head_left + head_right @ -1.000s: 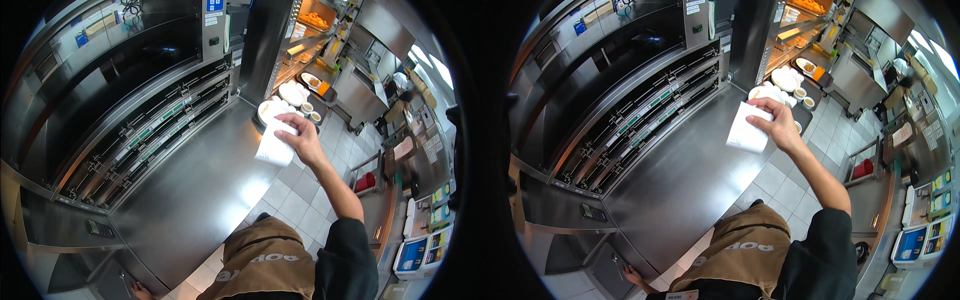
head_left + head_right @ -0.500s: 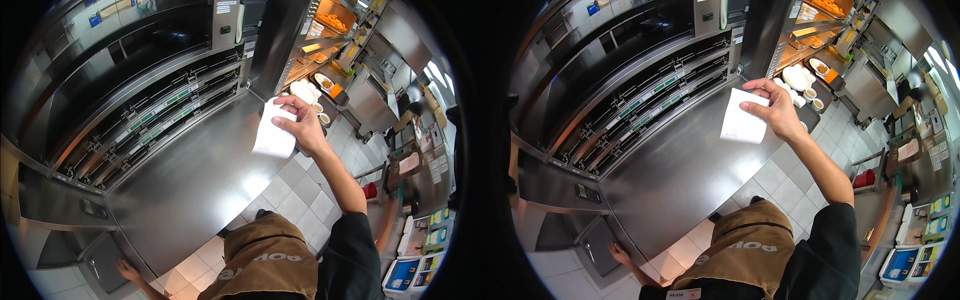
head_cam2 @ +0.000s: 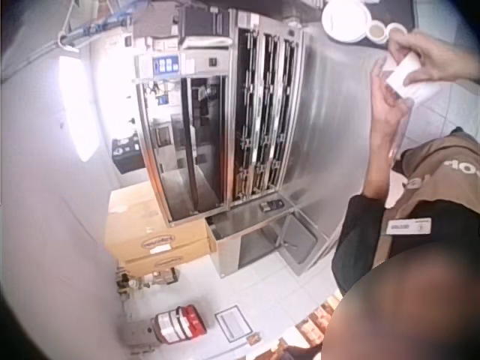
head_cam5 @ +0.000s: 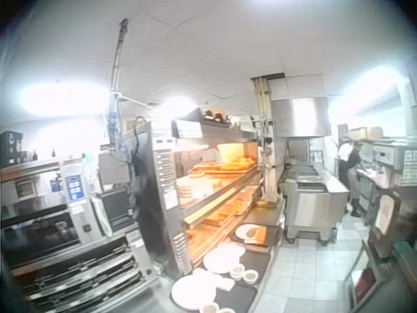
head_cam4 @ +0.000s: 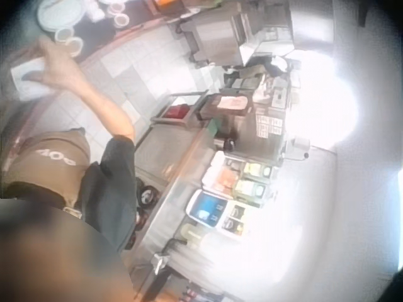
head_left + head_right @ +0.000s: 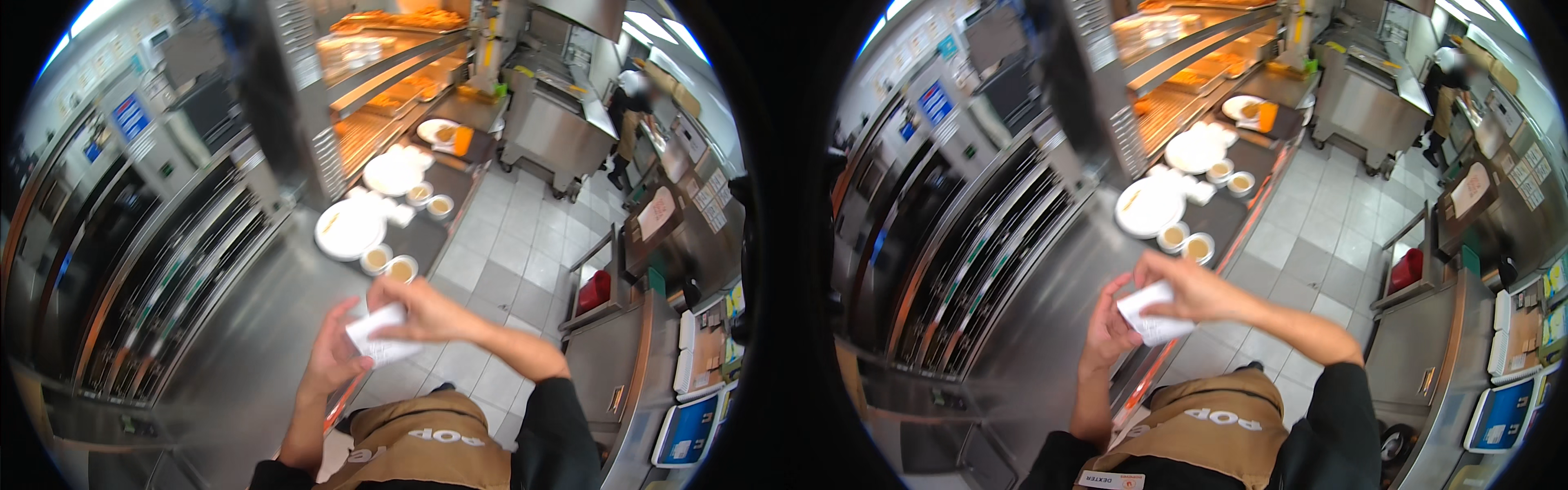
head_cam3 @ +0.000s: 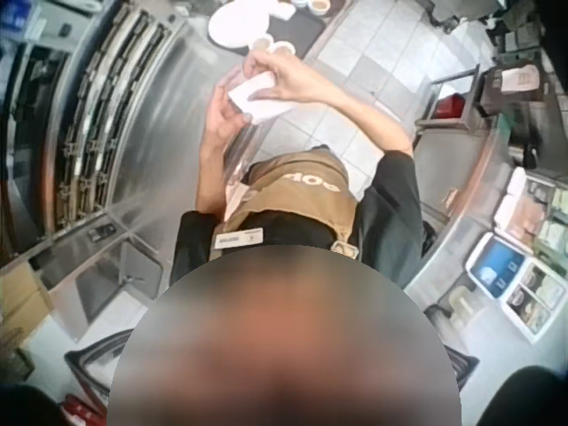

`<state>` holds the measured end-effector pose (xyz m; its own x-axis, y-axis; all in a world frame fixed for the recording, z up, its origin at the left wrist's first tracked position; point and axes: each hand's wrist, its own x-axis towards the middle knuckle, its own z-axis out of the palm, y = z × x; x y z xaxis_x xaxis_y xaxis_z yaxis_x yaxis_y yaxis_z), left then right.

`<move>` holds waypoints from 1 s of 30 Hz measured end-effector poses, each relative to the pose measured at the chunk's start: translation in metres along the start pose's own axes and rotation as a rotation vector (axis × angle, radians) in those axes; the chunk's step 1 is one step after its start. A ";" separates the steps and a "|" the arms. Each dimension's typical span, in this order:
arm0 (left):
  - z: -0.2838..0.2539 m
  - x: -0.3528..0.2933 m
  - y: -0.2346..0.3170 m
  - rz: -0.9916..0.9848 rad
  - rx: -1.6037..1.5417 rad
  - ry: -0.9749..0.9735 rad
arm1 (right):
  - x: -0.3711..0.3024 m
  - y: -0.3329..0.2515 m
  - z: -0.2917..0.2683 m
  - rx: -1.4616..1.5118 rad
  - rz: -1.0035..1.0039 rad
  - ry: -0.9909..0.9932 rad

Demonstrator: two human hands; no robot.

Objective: The person assembles food orders in a fast-food kitchen. They place trays on the counter, add fried chicken and fries to plates using tongs, and carry completed trays to the service counter. The person also interacts with a POS screen and briefly converses with a coworker.

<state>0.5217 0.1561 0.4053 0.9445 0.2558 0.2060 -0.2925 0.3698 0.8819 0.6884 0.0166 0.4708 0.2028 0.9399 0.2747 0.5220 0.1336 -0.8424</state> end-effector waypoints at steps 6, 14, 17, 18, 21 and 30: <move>0.118 0.154 -0.112 -0.203 0.070 -0.125 | -0.116 0.084 -0.130 0.091 0.225 0.455; 0.138 0.401 -0.224 -0.166 0.155 0.091 | -0.106 0.263 -0.303 -0.037 0.337 0.674; 0.126 0.511 -0.247 -0.034 0.235 0.036 | -0.051 0.316 -0.383 -0.167 0.250 0.642; 0.119 0.554 -0.250 -0.051 0.285 0.031 | -0.027 0.333 -0.418 -0.231 0.201 0.618; 0.100 0.670 -0.252 -0.066 0.498 0.122 | 0.050 0.382 -0.512 -0.360 0.041 0.518; 0.023 0.958 -0.152 0.416 1.232 0.716 | 0.378 0.554 -0.688 -0.677 -0.240 0.454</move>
<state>1.4743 0.3243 0.4785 0.4472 0.6610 0.6025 0.1364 -0.7162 0.6845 1.6245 0.2294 0.4265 0.2605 0.6734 0.6918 0.9473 -0.0398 -0.3179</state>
